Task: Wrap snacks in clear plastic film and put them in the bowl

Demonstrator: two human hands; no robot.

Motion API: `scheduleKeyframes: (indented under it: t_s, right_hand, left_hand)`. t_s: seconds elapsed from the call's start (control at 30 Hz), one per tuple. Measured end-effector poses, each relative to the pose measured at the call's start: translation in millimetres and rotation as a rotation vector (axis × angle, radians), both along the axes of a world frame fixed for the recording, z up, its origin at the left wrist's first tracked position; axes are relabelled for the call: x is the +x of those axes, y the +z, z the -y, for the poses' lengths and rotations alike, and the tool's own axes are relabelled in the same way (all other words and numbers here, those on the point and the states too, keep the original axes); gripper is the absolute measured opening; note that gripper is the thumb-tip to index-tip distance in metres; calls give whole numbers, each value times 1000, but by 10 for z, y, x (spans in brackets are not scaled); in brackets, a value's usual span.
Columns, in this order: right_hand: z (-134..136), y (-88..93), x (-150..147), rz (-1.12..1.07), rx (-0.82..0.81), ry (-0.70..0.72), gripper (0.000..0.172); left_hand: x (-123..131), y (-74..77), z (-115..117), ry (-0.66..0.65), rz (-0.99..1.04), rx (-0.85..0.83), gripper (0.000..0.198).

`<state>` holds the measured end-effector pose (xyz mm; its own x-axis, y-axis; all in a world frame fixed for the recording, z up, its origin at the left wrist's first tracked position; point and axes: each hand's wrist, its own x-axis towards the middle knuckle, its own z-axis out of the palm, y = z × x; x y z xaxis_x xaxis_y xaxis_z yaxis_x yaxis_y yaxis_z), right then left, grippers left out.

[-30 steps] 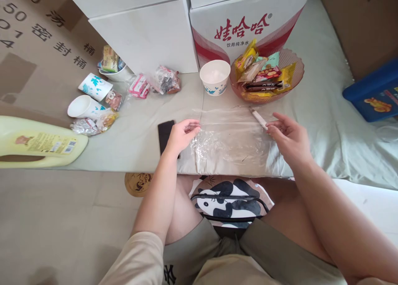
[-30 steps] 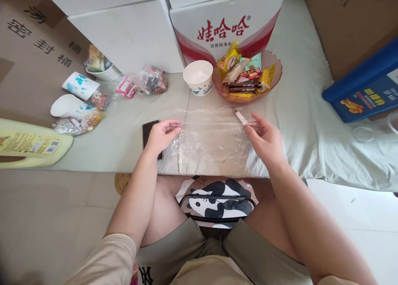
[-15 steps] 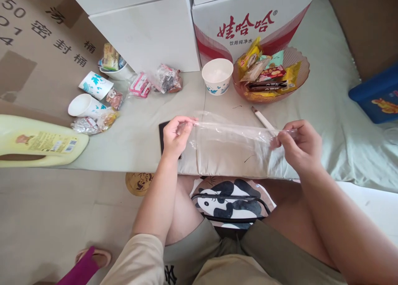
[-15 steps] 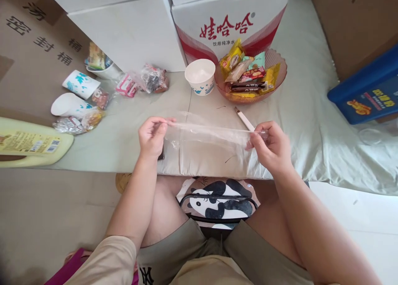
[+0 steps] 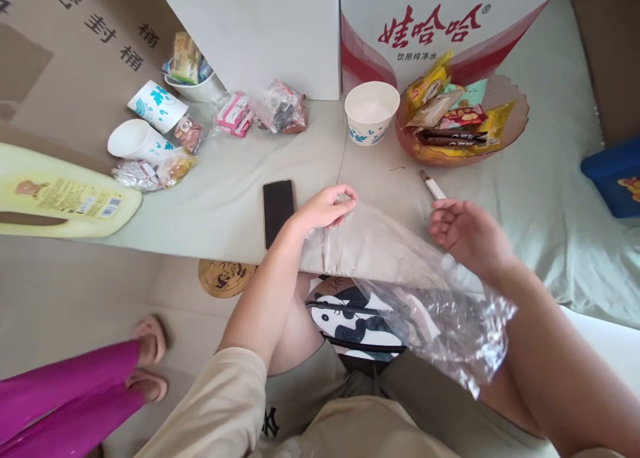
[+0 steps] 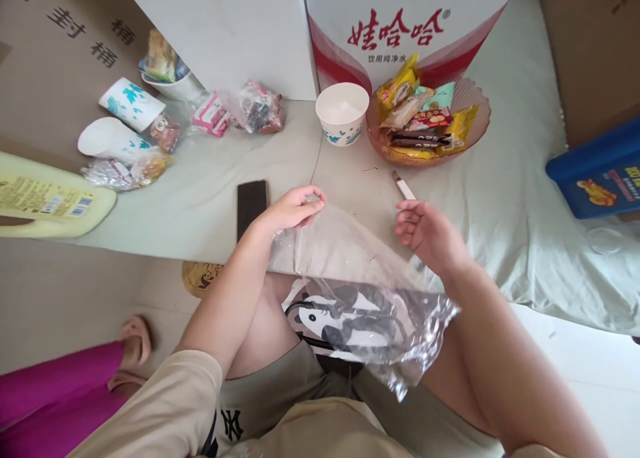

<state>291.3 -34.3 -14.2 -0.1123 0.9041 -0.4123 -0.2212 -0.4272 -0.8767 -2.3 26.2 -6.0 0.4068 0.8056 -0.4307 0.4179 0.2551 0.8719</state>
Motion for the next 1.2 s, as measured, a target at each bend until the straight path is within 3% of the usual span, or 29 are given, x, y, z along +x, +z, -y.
scheduleKeyframes:
  t_s: [0.1,0.2,0.3,0.37,0.5,0.57,0.67,0.77,0.83,0.97,1.1,1.2]
  right_hand:
    - [11,-44,-291,-28,-77,113,50]
    - [100,24,-481,28,-69,295,58]
    - [159,119,-509,197,-24,516,40]
    - [173,160,-476,247,8,553,39]
    - [213,189,-402,132,85,397,37]
    - [242,190,-386,57,103,322,35]
    - [250,159,-401,8,122,112,33]
    - [188,87,-441,44,117,-165,36]
    - [127,34,-461,67,115,-269,38]
    - [58,-43,-456,98,129,-284,41]
    - [80,-55,-436,189,61,-83,44]
    - [103,-32,-429,302,67,9,39]
  left_hand:
    - [111,-15,14,-110,8,-17,5]
    - [201,-5,44,-170,15,-8,9]
    - [207,38,50,-194,42,-41,12]
    - [150,71,38,-180,147,-97,21]
    - [-1,89,10,-187,486,-246,61]
    - [4,59,6,-122,621,-256,74]
    - [157,-25,27,18,776,-276,75]
    - [359,-121,87,-23,836,-402,76]
    - [445,-166,140,-72,801,-469,75]
    - [501,-189,222,-36,647,-452,54]
    - [494,-172,232,118,594,-310,31]
    - [456,-148,210,108,448,-204,26]
